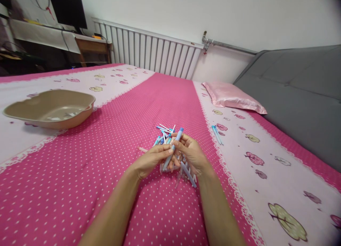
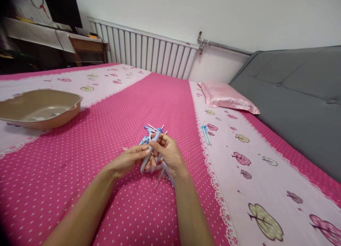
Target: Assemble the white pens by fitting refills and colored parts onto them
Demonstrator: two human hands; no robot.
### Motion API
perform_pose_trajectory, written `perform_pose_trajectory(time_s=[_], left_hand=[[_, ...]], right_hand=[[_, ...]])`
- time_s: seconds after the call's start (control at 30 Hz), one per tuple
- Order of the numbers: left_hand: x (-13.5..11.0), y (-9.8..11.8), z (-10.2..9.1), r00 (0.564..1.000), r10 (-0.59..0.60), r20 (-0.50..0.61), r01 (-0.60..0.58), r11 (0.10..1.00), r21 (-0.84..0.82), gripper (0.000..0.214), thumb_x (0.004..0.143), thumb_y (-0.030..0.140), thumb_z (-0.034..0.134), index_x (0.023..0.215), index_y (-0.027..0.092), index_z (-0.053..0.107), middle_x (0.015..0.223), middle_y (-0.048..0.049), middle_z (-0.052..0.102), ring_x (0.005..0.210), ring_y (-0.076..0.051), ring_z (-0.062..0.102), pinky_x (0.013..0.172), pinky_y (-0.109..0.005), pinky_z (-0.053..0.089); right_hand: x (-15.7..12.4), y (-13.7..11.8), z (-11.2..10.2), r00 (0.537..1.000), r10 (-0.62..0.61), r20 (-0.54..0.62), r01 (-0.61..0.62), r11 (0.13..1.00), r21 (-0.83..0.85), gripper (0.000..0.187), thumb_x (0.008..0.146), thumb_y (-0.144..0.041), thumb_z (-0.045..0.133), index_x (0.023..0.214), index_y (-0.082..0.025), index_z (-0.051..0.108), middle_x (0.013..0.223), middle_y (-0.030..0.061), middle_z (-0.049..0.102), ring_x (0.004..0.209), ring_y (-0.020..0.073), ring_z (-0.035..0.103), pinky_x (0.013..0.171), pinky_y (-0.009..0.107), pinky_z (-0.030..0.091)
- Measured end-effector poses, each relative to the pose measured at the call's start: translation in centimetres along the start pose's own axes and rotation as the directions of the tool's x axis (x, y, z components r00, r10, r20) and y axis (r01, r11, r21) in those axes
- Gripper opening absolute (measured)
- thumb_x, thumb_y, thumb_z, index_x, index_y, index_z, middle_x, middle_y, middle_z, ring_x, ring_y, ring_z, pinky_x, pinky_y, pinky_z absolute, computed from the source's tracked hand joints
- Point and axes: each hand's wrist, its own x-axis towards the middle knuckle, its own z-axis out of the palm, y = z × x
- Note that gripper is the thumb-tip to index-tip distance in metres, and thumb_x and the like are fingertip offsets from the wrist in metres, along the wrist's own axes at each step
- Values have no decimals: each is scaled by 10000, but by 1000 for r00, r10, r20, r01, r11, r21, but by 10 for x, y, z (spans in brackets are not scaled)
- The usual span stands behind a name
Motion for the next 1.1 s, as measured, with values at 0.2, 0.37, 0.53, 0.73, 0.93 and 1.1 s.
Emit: perform_pose_trajectory(time_s=[0.2,0.37,0.53,0.73,0.93,1.1], left_hand=[[0,1,-1,1000,15,2,-15,1000,-19,286,840,366,499,920,108,593,736,-84,651,564,-108,574,549,-219,413],[-1,1,0,1000,20,-3,-20,999,-38,314,843,378,486,911,96,604,744,-93,657,558,-110,573,557,-231,420],[-1,1,0,1000,22,-5,-22,999,-27,291,835,370,503,898,103,602,737,-85,653,557,-106,565,559,-227,419],[0,1,0,1000,11,-6,-11,1000,5,256,826,352,523,852,106,587,745,-85,642,590,-111,573,560,-220,421],[-1,3,3,1000,3,-12,-2,999,42,233,822,320,539,893,102,581,735,-72,641,579,-97,561,568,-213,416],[-2,3,1,1000,16,15,-16,1000,-11,261,835,346,512,880,102,594,737,-77,641,575,-99,564,578,-219,425]], right_hand=[[-3,-7,3,997,27,79,-30,999,45,393,695,-351,686,1052,-220,590,735,11,637,502,88,493,430,205,464],[-2,-6,0,993,24,112,-31,997,64,443,658,-293,718,1078,-229,592,991,53,649,552,81,518,449,215,504],[-1,-5,0,995,23,99,-29,998,60,406,645,-272,730,1031,-214,620,883,32,655,507,70,503,429,207,493],[-1,-4,-1,999,-1,49,1,1000,-2,370,623,-268,750,969,-209,633,725,-14,613,479,66,496,433,193,451],[0,0,-3,1000,-16,9,17,999,-48,408,584,-271,777,956,-206,623,764,-8,612,642,105,573,551,209,477],[-4,-6,0,997,1,78,-2,1000,8,414,641,-278,739,1030,-226,608,945,27,628,658,106,573,509,208,497]])
